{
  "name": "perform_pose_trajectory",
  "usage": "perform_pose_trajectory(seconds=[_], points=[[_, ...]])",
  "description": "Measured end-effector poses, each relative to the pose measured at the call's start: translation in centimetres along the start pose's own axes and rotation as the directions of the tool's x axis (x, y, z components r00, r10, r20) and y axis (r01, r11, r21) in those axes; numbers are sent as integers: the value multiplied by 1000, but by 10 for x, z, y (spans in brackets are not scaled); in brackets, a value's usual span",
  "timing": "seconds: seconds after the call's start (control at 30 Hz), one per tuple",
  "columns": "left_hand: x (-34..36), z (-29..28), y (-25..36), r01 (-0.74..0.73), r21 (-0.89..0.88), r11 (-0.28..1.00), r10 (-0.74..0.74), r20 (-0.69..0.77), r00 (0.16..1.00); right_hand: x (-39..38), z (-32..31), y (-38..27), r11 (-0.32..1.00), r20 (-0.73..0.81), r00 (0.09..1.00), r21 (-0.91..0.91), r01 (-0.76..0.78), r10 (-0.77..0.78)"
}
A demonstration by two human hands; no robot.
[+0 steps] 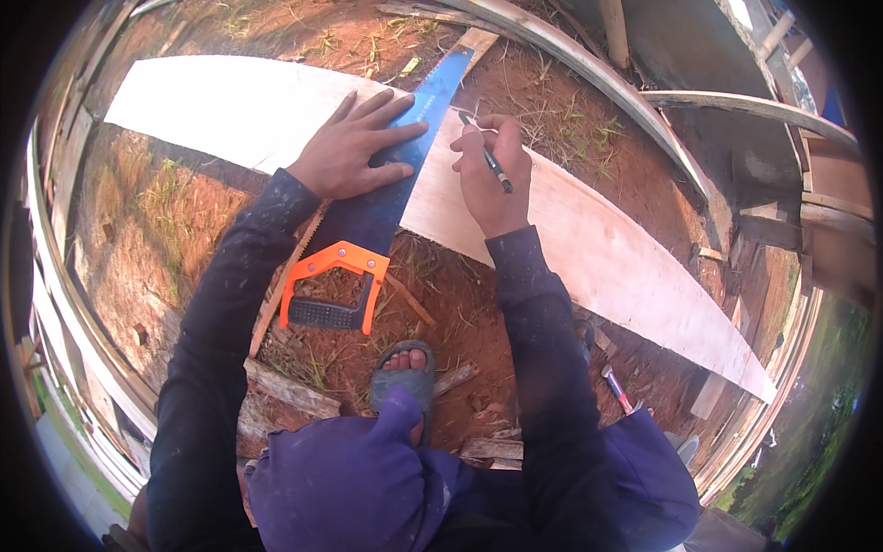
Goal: The person measures and marks a long wooden plank with a pencil and tape measure, then uses a hand saw to cut the plank along the marked line. A second person assists by holding the plank steady during the cut.
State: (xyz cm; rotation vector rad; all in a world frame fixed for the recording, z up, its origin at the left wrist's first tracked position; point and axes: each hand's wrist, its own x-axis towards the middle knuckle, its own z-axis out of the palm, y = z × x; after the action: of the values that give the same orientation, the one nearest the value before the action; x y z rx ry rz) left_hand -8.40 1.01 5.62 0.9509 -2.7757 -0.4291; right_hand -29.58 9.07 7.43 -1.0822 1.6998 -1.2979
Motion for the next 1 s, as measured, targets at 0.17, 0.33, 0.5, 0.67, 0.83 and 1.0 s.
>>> perform_pose_trajectory(seconds=[0.17,0.33,0.5,0.67,0.83,1.0], points=[[-3,5,-3,7,38,999,-7,-8,1000,15,3,-8,990,47,999,-141,23,-17],[-2,7,-4,-3,29,1000,4,-31,1000,21,1,6,971,31,987,-177,161,-158],[-2,6,-2,-3,28,1000,4,-26,1000,21,1,8,965,31,979,-167,202,-200],[-1,4,-1,0,34,999,1,-17,1000,19,-2,5,956,31,974,-186,226,-224],[-2,5,-2,-8,36,999,9,-15,1000,-12,11,-8,985,-31,988,-91,149,-152],[-1,4,-2,-20,37,999,20,-14,1000,-33,9,12,888,-44,933,-323,326,-358]])
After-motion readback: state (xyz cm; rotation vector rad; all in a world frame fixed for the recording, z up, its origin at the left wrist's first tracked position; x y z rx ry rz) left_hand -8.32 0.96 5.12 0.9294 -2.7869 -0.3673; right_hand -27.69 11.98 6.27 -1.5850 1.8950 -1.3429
